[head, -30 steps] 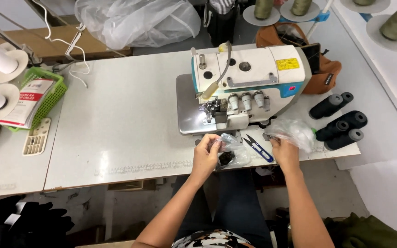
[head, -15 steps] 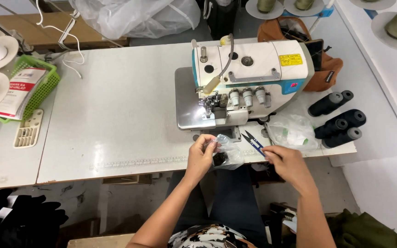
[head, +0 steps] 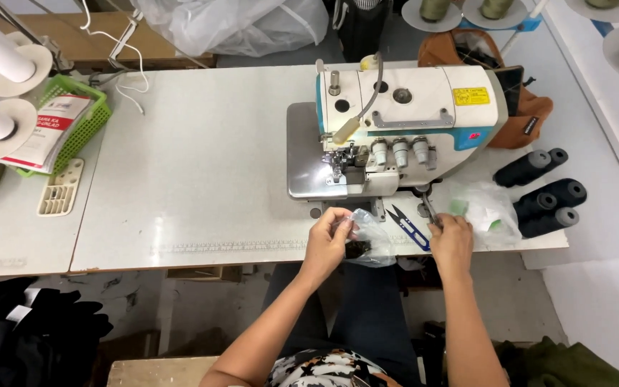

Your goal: The worker gathers small fabric labels, places them into a plastic bag, and uses a small tool to perform maintenance or adjustments on an industrial sewing machine.

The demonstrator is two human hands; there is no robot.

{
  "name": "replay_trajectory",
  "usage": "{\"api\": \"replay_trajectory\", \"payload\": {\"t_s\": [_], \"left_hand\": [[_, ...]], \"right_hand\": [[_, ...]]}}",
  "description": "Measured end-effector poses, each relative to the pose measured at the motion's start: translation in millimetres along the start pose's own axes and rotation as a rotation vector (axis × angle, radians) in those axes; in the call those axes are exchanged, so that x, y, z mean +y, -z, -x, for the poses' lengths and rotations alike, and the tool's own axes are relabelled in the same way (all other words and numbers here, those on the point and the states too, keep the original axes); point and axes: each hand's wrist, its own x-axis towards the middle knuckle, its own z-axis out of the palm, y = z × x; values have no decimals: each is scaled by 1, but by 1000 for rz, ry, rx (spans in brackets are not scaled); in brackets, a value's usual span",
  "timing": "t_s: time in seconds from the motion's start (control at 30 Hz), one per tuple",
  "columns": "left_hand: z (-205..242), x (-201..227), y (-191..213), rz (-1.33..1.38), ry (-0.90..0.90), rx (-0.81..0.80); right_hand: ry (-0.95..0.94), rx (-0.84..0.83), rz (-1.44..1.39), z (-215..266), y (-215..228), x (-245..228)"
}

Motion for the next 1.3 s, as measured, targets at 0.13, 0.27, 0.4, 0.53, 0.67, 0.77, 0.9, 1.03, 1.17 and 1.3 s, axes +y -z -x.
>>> {"api": "replay_trajectory", "payload": {"t_s": [0.13,0.27,0.4,0.53,0.67,0.77,0.9,1.03,1.17,1.3], "left_hand": [[5,4,-2,-1,5,-22],[11,8,5,-12,-91,-84],[9,-20,4,-92,-163,-172],[17,-20,-8,-118,-169,-243],[23,-39,-25,-88,-93,-321],[27,-36,-27,-63,-92,-328],[29,-38,-14,-67,-97,-281],[33,-31,-4,-70,-52,-263],[34,-36,-6,-62,-38,-273],[35,-40,-6,-57,-44,-280]], "right_hand": [[-56,-68,26,-3,-8,7],[-87,-118,104,4,-1,4],[-149,-183,186,27,37,-12],[-208,-169,-3,44,90,-52],[-98,-126,-202,23,47,-32],[-11,17,-187,2,4,-10],[68,142,-189,-9,-20,1],[84,152,-199,-12,-25,0],[106,70,-189,-14,-20,-4],[120,-62,-224,-26,-12,3]]}}
